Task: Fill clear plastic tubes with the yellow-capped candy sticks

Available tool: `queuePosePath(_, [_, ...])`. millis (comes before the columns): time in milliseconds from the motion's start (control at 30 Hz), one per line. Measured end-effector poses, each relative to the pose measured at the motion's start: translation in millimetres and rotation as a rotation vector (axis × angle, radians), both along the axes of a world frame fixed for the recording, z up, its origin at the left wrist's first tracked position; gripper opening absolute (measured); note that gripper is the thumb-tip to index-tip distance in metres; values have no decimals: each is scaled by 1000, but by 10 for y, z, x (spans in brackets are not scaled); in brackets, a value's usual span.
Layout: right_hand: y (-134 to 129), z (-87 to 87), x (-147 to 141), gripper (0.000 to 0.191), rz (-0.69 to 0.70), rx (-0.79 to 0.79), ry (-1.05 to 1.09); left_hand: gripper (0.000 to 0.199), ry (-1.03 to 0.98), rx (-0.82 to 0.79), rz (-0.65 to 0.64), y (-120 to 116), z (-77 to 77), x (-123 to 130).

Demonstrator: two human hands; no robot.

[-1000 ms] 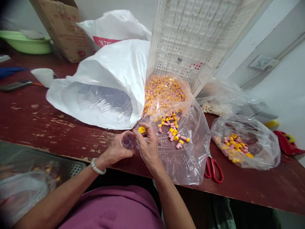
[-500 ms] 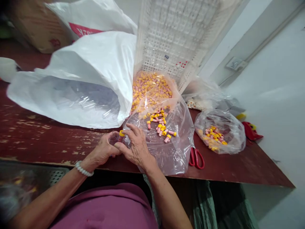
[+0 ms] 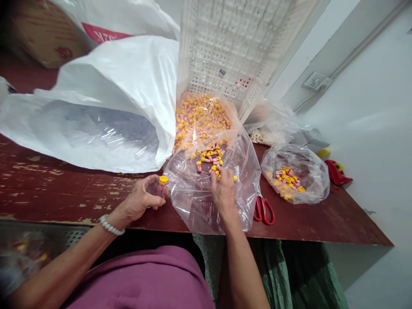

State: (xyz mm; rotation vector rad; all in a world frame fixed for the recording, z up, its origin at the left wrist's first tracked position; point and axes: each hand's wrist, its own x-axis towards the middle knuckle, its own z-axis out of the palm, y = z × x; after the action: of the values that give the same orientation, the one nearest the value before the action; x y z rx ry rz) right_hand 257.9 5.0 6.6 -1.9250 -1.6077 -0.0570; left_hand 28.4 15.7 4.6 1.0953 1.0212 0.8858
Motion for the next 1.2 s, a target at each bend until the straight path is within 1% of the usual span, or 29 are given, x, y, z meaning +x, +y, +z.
queuePosePath(33, [33, -31, 151, 31, -121, -91, -100, 40, -10, -16, 2, -9, -6, 3])
queuePosePath(67, [59, -66, 286, 31, -192, -193, -185, 40, -18, -27, -1, -18, -15, 10])
queuePosePath(100, [79, -101, 400, 31, -221, -289, -240, 40, -24, -30, -6, -26, -24, 20])
queuePosePath(167, [106, -157, 551, 31, -214, -416, -250, 41, -15, -19, -27, -36, -39, 44])
queuePosePath(200, [116, -171, 588, 31, -201, -438, -208, 41, -4, -2, -41, -38, -45, 57])
queuePosePath(233, [124, -172, 599, 31, -185, -428, -141, 41, 8, 24, -54, -37, -49, 70])
queuePosePath(267, [130, -156, 584, 31, -165, -385, -45, 40, 22, 56, -67, -35, -53, 82])
queuePosePath(333, [135, -81, 472, 34, -103, -222, 228, 39, 51, 116, -82, -31, -56, 105])
queuePosePath(400, [114, 38, 252, 35, 10, -34, 545, 37, 63, 140, -89, -33, -46, 128])
queuePosePath(433, [90, 103, 110, 35, 80, 33, 688, 37, 62, 139, -90, -38, -36, 139])
queuePosePath(500, [17, 215, -206, 30, 222, 100, 900, 37, 39, 135, -94, -53, -4, 160])
queuePosePath(533, [-28, 254, -360, 27, 278, 110, 963, 37, 24, 132, -97, -62, 15, 168])
queuePosePath(600, [-119, 289, -613, 22, 358, 93, 1011, 37, 1, 125, -100, -77, 49, 174])
queuePosePath(633, [-159, 289, -700, 21, 386, 74, 995, 37, -7, 120, -101, -82, 60, 172])
queuePosePath(700, [-220, 274, -781, 19, 437, 37, 871, 36, -16, 126, -93, -83, 70, 161])
queuePosePath(800, [-261, 256, -745, 20, 490, 53, 634, 34, -15, 162, -78, -72, 61, 136])
queuePosePath(900, [-283, 244, -694, 19, 513, 108, 488, 34, 14, 162, -74, -64, 47, 110])
queuePosePath(1000, [-320, 217, -735, 19, 609, 69, 351, 36, 47, 137, -83, -57, 36, 82])
queuePosePath(1067, [-333, 200, -754, 24, 679, 28, 281, 37, 86, 130, -81, -44, 33, 67])
queuePosePath(1100, [-329, 191, -733, 25, 691, 22, 258, 38, 108, 126, -74, -33, 32, 61])
queuePosePath(1133, [-316, 180, -680, 26, 673, 33, 243, 39, 131, 116, -63, -20, 30, 56])
queuePosePath(1167, [-296, 166, -591, 25, 612, 58, 238, 41, 152, 100, -50, -7, 26, 52])
queuePosePath(1200, [-271, 145, -466, 24, 509, 88, 234, 42, 169, 81, -36, 6, 20, 48])
